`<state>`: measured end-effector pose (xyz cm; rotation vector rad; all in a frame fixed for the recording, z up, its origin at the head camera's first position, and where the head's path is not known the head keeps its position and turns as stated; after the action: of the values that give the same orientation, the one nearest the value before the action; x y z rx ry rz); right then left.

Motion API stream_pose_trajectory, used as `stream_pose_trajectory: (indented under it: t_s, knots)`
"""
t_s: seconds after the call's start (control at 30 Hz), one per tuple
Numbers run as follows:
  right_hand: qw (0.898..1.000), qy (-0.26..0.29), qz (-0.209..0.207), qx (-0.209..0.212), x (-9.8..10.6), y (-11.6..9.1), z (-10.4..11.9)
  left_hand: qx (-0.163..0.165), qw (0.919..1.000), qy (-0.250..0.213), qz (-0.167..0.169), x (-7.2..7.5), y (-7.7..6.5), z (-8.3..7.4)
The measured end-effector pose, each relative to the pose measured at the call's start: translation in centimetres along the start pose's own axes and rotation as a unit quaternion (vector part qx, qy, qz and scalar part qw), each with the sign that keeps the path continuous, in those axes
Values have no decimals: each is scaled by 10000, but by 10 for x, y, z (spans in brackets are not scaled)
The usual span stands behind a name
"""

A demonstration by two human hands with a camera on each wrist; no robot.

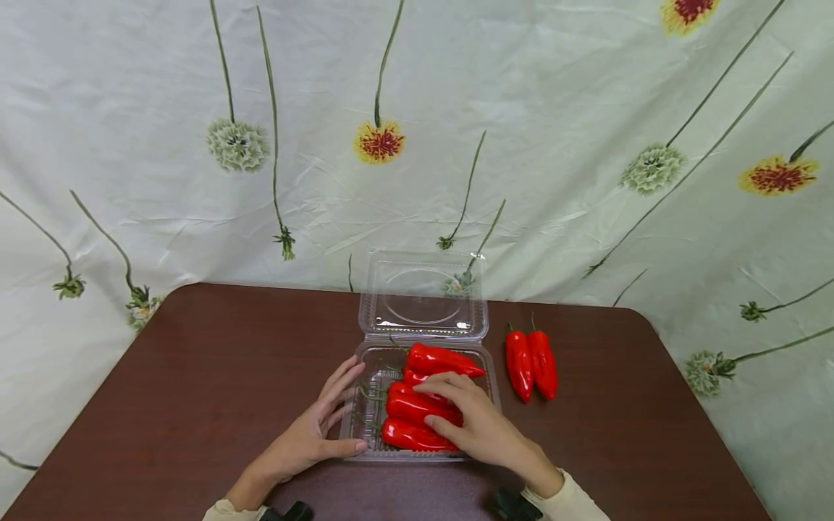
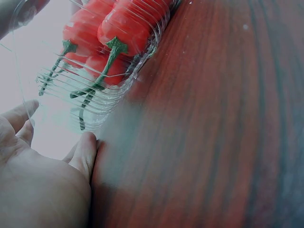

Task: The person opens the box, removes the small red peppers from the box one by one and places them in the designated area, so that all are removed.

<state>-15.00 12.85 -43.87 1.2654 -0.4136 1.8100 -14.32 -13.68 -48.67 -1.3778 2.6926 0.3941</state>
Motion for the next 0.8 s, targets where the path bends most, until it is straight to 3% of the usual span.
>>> stream_pose_trajectory:
  t_s: [0.4,0.8]
  knots:
    - [9998,-47,161,124,-7,3,3,-50,9999,115,-29,1,0,-1]
    - [9996,-29,287,-18,-7,2,0,-69,10000,35,38,0,1,0]
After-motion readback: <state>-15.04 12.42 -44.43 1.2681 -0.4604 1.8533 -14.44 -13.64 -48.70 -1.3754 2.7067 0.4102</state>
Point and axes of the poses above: each hand's wrist, its own y-axis towards the middle knuckle, its own x-axis out of the back of the hand, z = x × y, the point moved 3 cm from there along y, towards the middle knuckle, and after that the axes turned 15 degrees about -y, right-handed, at the moved point
